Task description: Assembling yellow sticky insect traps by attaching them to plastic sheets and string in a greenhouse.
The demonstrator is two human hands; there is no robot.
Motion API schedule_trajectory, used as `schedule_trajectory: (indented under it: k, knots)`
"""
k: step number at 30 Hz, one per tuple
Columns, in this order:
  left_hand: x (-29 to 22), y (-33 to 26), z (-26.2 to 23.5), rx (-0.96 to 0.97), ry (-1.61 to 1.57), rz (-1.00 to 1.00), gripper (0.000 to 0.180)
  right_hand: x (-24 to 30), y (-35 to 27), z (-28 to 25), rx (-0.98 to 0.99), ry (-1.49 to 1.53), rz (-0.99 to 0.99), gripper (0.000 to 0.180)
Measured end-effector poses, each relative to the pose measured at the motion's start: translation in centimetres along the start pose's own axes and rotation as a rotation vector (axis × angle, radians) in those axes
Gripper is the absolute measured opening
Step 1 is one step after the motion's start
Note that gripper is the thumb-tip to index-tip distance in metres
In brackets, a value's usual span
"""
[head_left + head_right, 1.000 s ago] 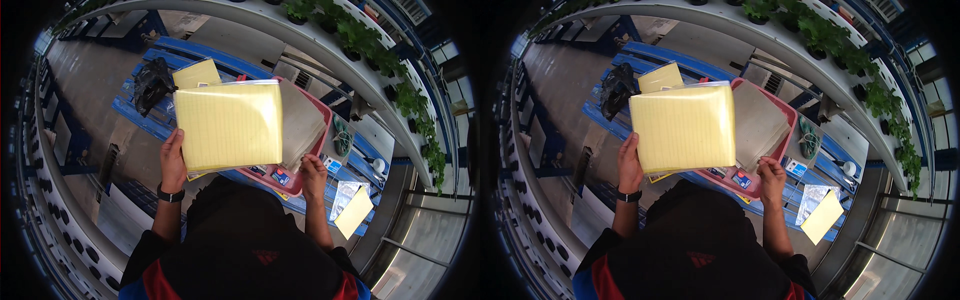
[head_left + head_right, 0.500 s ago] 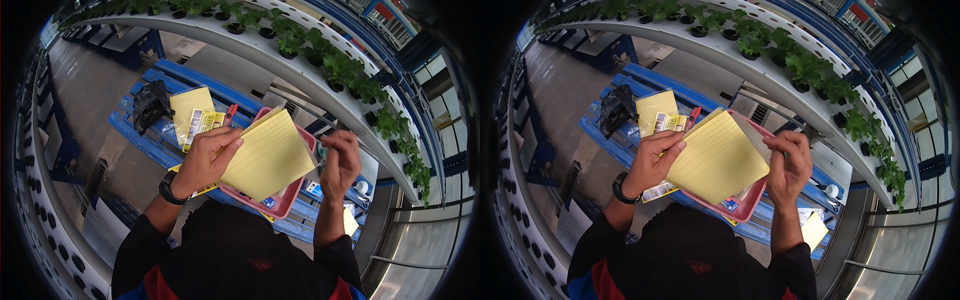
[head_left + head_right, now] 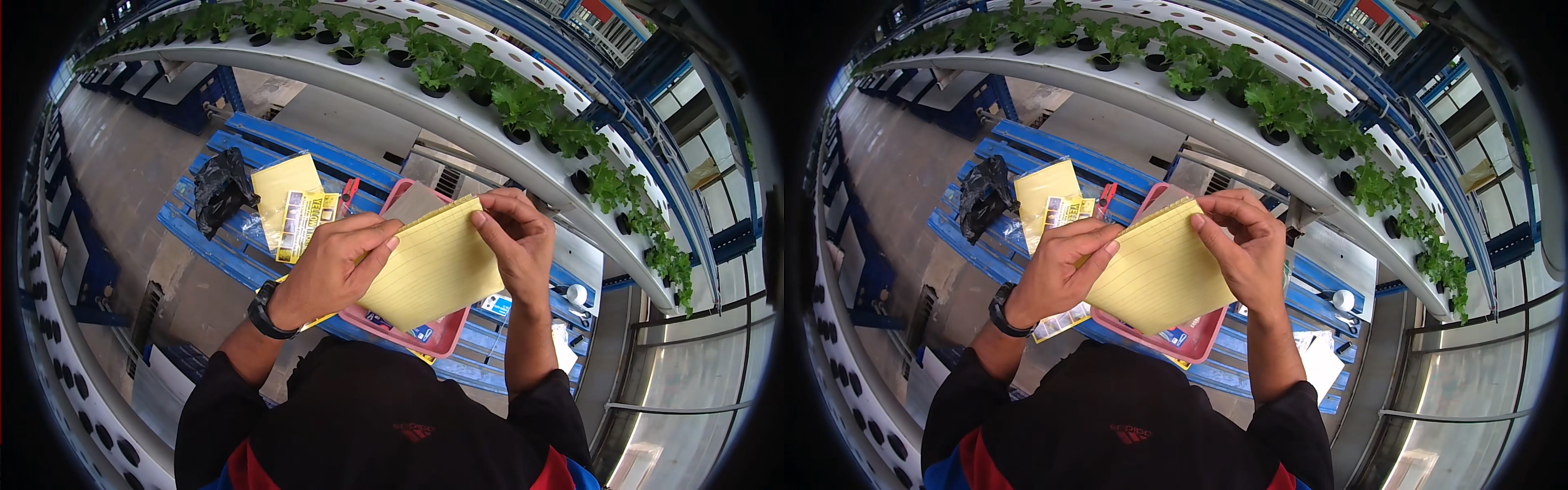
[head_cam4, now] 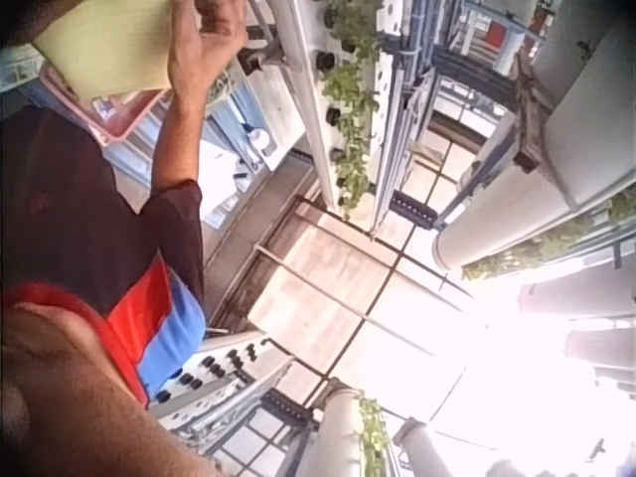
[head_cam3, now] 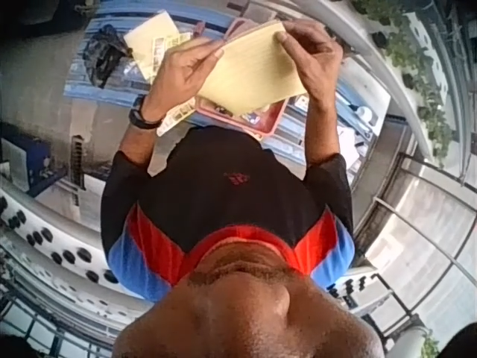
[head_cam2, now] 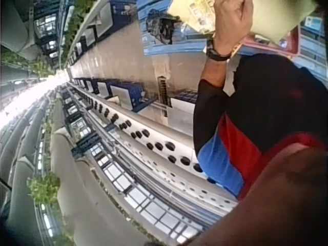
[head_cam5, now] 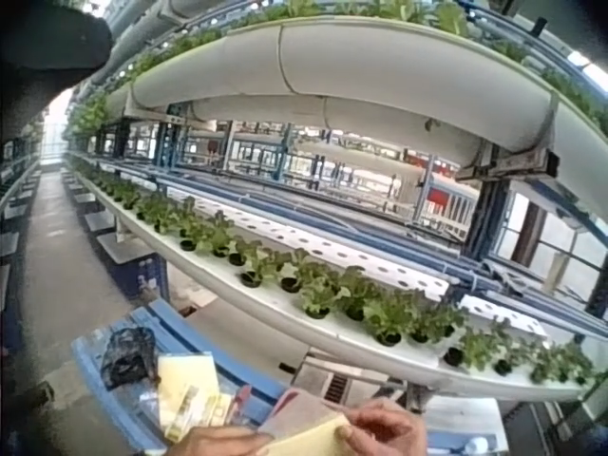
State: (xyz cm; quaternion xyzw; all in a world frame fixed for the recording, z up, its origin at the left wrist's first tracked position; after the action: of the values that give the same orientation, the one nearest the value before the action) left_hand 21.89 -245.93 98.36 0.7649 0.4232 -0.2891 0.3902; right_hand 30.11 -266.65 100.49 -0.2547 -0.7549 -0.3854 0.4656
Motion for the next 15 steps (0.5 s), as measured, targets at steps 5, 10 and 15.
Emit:
schedule_trajectory:
  k: [5, 10, 15]
  knots:
    - [-0.6, 0.5, 0.3, 0.068, -0.035, -0.006, 0.021, -0.4, -0.5, -0.7, -0.025, 0.129, 0.053, 0.017]
    - [-1.0, 0.7, 0.4, 0.069, 0.039, 0.116, 0.022, -0.4, -0.8, -1.0, -0.048, 0.15, 0.023, 0.015]
    - [-1.0, 1.0, 0.4, 0.124, 0.107, 0.176, 0.023, -0.8, -1.3, -1.4, -0.08, 0.173, 0.018, 0.015]
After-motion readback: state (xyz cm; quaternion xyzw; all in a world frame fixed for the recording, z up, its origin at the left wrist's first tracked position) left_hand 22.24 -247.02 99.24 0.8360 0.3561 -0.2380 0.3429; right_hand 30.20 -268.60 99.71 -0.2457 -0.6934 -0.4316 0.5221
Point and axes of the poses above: each hand's wrist, its own y-axis towards the middle knuckle, its own z-axis out of the palm, x = y × z, the point moved 5 cm from there along y, towards the middle knuckle, and after that the axes turned 14 degrees about x, right-handed, at the moved point
